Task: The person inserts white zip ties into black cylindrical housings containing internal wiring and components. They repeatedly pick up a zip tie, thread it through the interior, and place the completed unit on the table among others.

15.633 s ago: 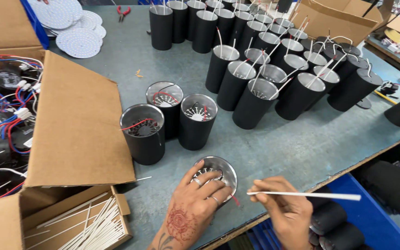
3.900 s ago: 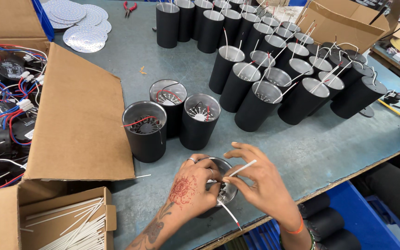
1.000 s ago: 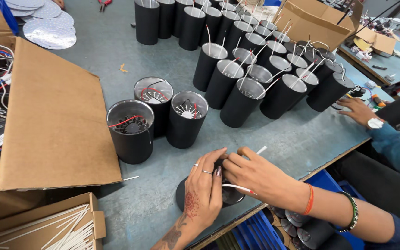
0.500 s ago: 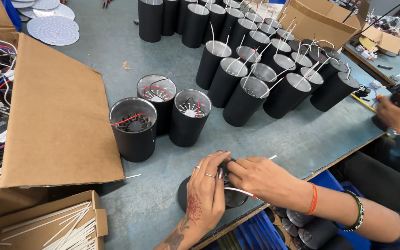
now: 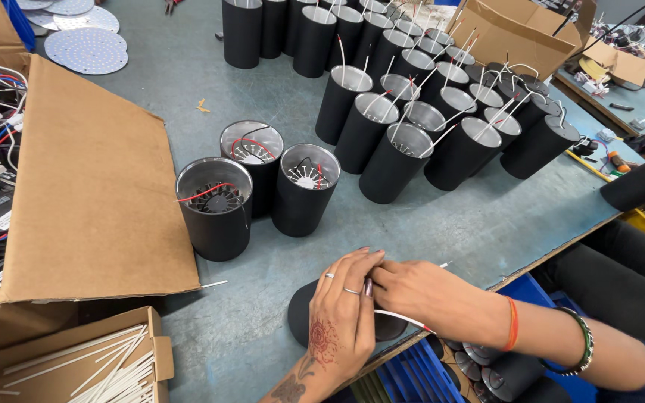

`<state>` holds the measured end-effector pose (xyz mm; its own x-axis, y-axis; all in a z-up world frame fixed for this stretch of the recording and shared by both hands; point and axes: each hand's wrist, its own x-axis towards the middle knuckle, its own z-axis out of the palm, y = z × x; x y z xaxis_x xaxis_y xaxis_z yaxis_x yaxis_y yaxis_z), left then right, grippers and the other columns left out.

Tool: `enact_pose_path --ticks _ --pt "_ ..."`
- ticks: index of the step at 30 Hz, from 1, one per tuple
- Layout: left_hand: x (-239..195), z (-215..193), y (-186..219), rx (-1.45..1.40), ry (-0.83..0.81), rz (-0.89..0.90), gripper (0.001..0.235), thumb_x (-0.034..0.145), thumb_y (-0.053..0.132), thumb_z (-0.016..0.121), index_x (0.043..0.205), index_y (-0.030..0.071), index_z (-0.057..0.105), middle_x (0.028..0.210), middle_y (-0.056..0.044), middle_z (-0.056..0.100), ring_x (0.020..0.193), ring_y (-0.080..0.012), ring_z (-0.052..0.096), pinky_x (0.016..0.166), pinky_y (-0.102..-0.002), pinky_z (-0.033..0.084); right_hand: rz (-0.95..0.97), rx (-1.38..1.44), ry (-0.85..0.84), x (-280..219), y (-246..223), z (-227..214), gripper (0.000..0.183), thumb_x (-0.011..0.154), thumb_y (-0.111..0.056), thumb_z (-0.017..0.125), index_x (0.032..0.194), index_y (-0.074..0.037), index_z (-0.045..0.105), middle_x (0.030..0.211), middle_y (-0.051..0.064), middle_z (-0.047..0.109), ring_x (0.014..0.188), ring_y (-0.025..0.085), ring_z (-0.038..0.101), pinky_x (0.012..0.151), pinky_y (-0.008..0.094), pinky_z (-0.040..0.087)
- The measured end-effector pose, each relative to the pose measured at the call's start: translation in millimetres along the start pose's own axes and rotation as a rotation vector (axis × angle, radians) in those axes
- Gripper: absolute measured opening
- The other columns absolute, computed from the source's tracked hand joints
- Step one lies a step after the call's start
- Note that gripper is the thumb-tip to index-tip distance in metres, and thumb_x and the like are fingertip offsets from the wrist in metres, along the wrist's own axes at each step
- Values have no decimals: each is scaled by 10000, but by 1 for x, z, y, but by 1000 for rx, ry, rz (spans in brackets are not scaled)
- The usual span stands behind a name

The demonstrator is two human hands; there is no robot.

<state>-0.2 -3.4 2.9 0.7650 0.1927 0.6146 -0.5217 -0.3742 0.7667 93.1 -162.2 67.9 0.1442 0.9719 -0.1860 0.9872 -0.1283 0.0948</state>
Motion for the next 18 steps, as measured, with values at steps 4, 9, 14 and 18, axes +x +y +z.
enact_pose_path --ticks 4,9,14,18 --pt "0 0 0 6 11 0 390 942 10 514 1321 15 607 1323 -233 648 1277 -404 610 1093 -485 452 8 -137 75 0 -2 6 324 689 -68 684 983 68 686 1042 176 662 989 306 647 743 370 550" --pt "-3 2 0 11 11 47 415 918 12 513 1326 11 595 1315 -227 648 1289 -406 610 1106 -493 444 11 -155 -63 8 3 23 113 818 -98 650 879 -10 686 977 153 670 965 309 651 827 429 536" --pt "-4 2 -4 21 10 39 403 928 15 513 1322 22 601 1315 -215 657 1286 -400 619 1101 -489 456 -56 -65 118 1 -3 11 205 787 -121 654 964 -20 678 980 140 672 955 309 659 827 410 531" --pt "1 -10 -16 -25 49 -92 430 913 3 486 1327 27 599 1276 -194 670 1205 -372 656 1034 -436 497 -79 478 188 -12 -19 -13 312 914 -213 740 1118 4 647 979 158 630 886 327 613 762 425 503"
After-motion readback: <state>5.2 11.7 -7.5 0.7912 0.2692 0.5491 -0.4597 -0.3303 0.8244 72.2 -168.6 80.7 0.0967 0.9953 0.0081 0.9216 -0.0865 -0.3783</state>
